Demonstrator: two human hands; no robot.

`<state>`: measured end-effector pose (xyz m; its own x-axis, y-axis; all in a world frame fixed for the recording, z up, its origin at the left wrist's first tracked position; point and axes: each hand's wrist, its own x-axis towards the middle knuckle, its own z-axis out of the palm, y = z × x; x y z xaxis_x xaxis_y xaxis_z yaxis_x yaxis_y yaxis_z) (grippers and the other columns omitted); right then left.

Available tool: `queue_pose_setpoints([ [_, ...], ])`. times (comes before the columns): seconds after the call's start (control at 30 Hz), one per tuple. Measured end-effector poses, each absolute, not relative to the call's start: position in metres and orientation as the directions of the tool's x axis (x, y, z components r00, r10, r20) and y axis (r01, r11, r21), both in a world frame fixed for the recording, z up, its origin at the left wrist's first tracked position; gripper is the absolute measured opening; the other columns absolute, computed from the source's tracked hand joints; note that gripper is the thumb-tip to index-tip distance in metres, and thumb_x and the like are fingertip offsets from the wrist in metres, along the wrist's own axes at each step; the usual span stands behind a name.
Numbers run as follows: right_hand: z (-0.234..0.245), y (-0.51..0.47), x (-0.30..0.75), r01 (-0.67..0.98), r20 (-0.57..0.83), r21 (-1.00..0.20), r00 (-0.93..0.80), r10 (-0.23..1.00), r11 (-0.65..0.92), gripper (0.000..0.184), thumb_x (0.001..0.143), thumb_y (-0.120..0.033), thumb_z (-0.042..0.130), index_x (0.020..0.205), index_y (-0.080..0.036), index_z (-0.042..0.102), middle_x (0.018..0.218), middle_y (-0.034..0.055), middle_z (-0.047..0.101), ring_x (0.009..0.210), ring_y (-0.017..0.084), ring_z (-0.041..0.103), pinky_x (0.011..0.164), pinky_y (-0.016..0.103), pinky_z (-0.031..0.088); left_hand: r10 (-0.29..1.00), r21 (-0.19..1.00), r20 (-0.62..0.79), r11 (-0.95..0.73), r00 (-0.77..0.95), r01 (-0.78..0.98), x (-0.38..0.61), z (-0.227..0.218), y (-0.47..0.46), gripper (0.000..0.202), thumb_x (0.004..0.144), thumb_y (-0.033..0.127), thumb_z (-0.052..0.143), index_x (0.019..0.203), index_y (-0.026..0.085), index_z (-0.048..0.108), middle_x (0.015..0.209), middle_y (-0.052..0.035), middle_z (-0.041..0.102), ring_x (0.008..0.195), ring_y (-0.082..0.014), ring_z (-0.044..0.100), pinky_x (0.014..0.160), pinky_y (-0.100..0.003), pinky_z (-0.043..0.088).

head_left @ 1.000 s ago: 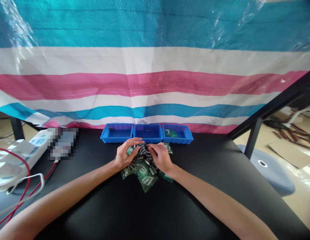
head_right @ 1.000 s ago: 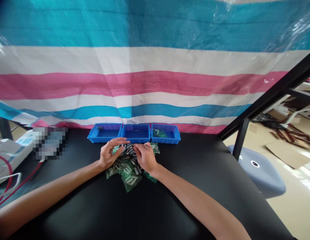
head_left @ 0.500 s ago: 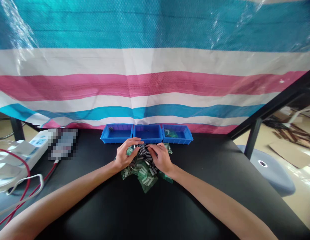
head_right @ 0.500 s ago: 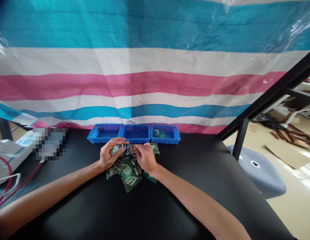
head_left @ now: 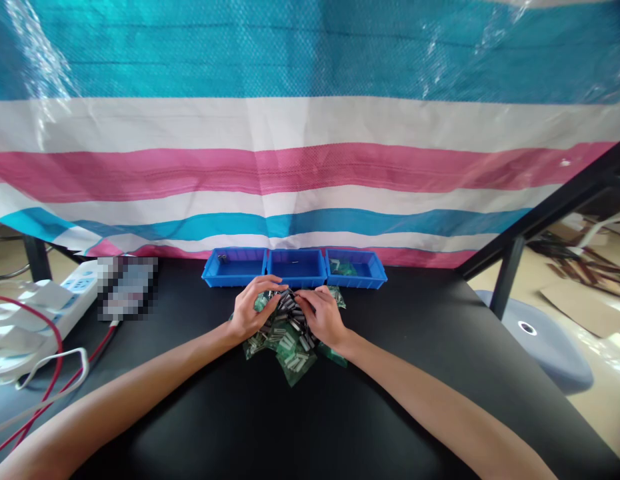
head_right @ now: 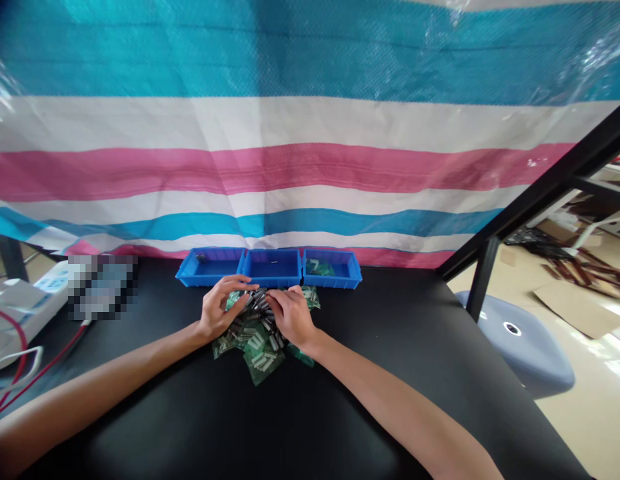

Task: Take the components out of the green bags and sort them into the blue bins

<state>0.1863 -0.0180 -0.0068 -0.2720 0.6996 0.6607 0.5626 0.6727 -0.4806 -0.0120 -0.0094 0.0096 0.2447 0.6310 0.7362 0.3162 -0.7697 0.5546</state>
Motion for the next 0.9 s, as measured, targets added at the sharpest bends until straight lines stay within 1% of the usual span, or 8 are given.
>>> queue_pose_setpoints([
  [0.13, -0.0075, -0.0181, 0.1863, 0.564, 0.654, -0.483, -0.277, 0.704, 0.67, 0.019, 0.098, -0.026, 0.049, 0.097, -0.019, 0.067, 0.082, 0.0043, 0.074, 0.064, 0.017, 0.058, 0.074, 0.034, 0.041, 0.622, 0.549, 0.75, -0.775, 0.226, 0.313, -0.0109, 0.01, -0.0095, 0.022, 0.084, 0.013, 0.063, 0.106, 0.017, 0.064, 0.103, -0.0095, 0.07, 0.104, -0.0215, 0.064, 0.088, -0.037, 0.053],
  [0.23, -0.0077, -0.0183, 0.1863, 0.556, 0.648, -0.487, -0.286, 0.705, 0.673, 0.02, 0.098, -0.026, 0.048, 0.097, -0.019, 0.067, 0.083, 0.0044, 0.074, 0.065, 0.017, 0.06, 0.074, 0.034, 0.041, 0.629, 0.554, 0.75, -0.765, 0.201, 0.329, -0.0091, 0.0103, -0.008, 0.017, 0.084, 0.014, 0.065, 0.101, 0.017, 0.065, 0.104, -0.0097, 0.068, 0.1, -0.0208, 0.065, 0.086, -0.036, 0.053],
  [0.37, -0.0065, -0.0189, 0.1858, 0.544, 0.644, -0.484, -0.309, 0.7, 0.685, 0.019, 0.098, -0.025, 0.048, 0.099, -0.019, 0.067, 0.087, 0.0052, 0.074, 0.068, 0.017, 0.063, 0.076, 0.035, 0.041, 0.627, 0.552, 0.762, -0.76, 0.161, 0.342, -0.0074, 0.01, -0.0052, 0.01, 0.084, 0.015, 0.066, 0.094, 0.016, 0.066, 0.095, -0.0081, 0.068, 0.099, -0.0207, 0.064, 0.084, -0.036, 0.053],
  [0.5, -0.0057, -0.0193, 0.1854, 0.534, 0.648, -0.479, -0.321, 0.691, 0.697, 0.019, 0.098, -0.024, 0.048, 0.1, -0.019, 0.066, 0.089, 0.0054, 0.075, 0.068, 0.017, 0.063, 0.075, 0.035, 0.041, 0.647, 0.559, 0.748, -0.734, 0.149, 0.386, -0.0073, 0.01, -0.0049, 0.007, 0.084, 0.018, 0.067, 0.09, 0.016, 0.068, 0.098, -0.0086, 0.067, 0.098, -0.0201, 0.063, 0.084, -0.035, 0.053],
  [0.63, -0.0062, -0.0189, 0.1855, 0.525, 0.651, -0.482, -0.321, 0.688, 0.701, 0.018, 0.098, -0.023, 0.048, 0.099, -0.019, 0.066, 0.089, 0.0051, 0.074, 0.068, 0.016, 0.063, 0.075, 0.035, 0.041, 0.643, 0.552, 0.753, -0.733, 0.14, 0.397, -0.0075, 0.0095, -0.0059, 0.006, 0.084, 0.019, 0.067, 0.089, 0.016, 0.068, 0.096, -0.0086, 0.067, 0.099, -0.0209, 0.063, 0.083, -0.034, 0.054],
  [0.77, -0.007, -0.0185, 0.1859, 0.529, 0.639, -0.483, -0.331, 0.694, 0.697, 0.019, 0.098, -0.024, 0.047, 0.099, -0.019, 0.066, 0.09, 0.0055, 0.074, 0.068, 0.016, 0.063, 0.075, 0.035, 0.041, 0.654, 0.567, 0.747, -0.719, 0.116, 0.402, -0.0073, 0.0086, -0.0065, 0.007, 0.084, 0.019, 0.067, 0.09, 0.016, 0.068, 0.099, -0.009, 0.066, 0.098, -0.0204, 0.063, 0.079, -0.033, 0.055],
  [0.9, -0.0075, -0.0184, 0.1861, 0.535, 0.635, -0.481, -0.334, 0.696, 0.695, 0.019, 0.098, -0.024, 0.047, 0.1, -0.019, 0.066, 0.09, 0.0054, 0.075, 0.068, 0.016, 0.063, 0.076, 0.034, 0.041, 0.64, 0.55, 0.759, -0.73, 0.123, 0.405, -0.0067, 0.0085, -0.0061, 0.006, 0.084, 0.019, 0.066, 0.089, 0.017, 0.067, 0.096, -0.0079, 0.066, 0.098, -0.0203, 0.063, 0.081, -0.033, 0.054],
])
